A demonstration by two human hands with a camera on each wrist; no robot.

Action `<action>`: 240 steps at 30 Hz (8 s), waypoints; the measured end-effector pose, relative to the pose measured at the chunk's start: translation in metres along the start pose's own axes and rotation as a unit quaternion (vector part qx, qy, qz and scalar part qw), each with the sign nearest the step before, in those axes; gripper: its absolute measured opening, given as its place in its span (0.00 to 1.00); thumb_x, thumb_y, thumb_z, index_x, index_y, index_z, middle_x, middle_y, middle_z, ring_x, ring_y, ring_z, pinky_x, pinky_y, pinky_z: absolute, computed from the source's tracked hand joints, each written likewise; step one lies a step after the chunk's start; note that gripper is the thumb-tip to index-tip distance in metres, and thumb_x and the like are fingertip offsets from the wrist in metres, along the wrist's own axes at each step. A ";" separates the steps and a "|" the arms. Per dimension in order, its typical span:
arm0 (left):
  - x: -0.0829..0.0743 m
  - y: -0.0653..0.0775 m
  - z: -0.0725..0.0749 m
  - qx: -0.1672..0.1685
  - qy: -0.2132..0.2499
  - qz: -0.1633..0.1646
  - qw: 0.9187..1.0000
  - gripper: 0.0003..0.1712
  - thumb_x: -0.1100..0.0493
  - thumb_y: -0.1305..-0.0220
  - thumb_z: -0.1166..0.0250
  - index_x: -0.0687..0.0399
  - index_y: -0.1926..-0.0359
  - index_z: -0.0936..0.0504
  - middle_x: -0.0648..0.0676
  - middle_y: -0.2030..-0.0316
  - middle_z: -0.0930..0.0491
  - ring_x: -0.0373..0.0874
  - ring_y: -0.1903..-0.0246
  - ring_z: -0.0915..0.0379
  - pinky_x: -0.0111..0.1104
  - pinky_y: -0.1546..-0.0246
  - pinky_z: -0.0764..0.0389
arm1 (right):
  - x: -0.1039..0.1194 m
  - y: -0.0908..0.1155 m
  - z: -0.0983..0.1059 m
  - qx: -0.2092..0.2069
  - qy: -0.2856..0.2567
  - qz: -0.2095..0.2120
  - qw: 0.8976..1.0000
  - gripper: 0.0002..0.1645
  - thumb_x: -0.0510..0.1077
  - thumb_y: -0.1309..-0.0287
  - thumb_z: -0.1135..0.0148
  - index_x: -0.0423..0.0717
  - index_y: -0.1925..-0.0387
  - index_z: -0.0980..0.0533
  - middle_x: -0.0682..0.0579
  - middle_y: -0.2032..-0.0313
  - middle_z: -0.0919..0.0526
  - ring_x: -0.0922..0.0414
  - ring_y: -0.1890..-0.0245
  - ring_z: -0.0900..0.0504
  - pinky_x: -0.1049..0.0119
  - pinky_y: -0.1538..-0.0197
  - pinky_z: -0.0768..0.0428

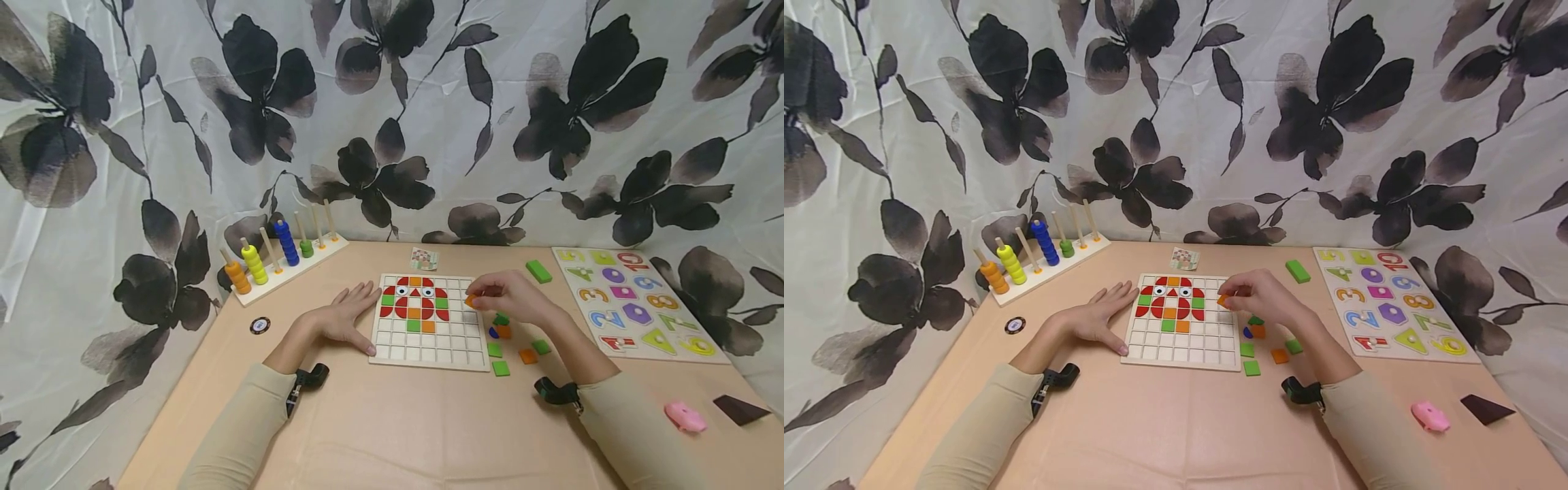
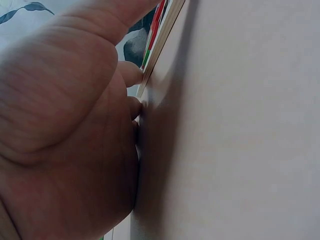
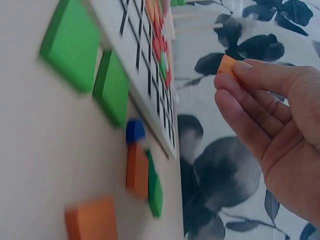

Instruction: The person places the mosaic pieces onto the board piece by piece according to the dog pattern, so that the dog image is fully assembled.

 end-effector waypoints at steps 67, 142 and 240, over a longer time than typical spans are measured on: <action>0.000 -0.001 0.001 -0.003 0.000 -0.006 1.000 0.77 0.21 0.65 0.33 0.49 0.23 0.62 0.58 0.25 0.70 0.53 0.26 0.78 0.50 0.29 0.70 | -0.029 0.020 0.028 0.012 0.095 -0.061 0.994 0.16 0.40 0.45 0.31 0.54 0.54 0.16 0.52 0.61 0.17 0.54 0.66 0.26 0.64 0.64 0.24; 0.001 -0.003 -0.002 0.000 -0.002 0.001 1.000 0.77 0.20 0.66 0.33 0.46 0.23 0.62 0.57 0.25 0.70 0.52 0.26 0.78 0.49 0.29 0.71 | -0.004 -0.005 -0.034 0.124 0.084 -0.017 0.989 0.13 0.43 0.47 0.29 0.56 0.58 0.15 0.59 0.62 0.16 0.58 0.64 0.23 0.67 0.59 0.21; -0.002 0.001 0.001 -0.004 0.006 -0.006 1.000 0.75 0.23 0.64 0.31 0.49 0.23 0.61 0.58 0.25 0.69 0.53 0.26 0.77 0.51 0.29 0.70 | -0.046 0.030 0.028 -0.041 0.081 -0.087 0.992 0.15 0.38 0.41 0.36 0.46 0.52 0.19 0.48 0.59 0.20 0.50 0.66 0.26 0.63 0.67 0.24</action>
Point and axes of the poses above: each hand's wrist, its own y-axis away from the middle knuckle, its own z-axis out of the back of the hand, x = y × z, the point moved 1 cm from there along -y, towards the middle knuckle
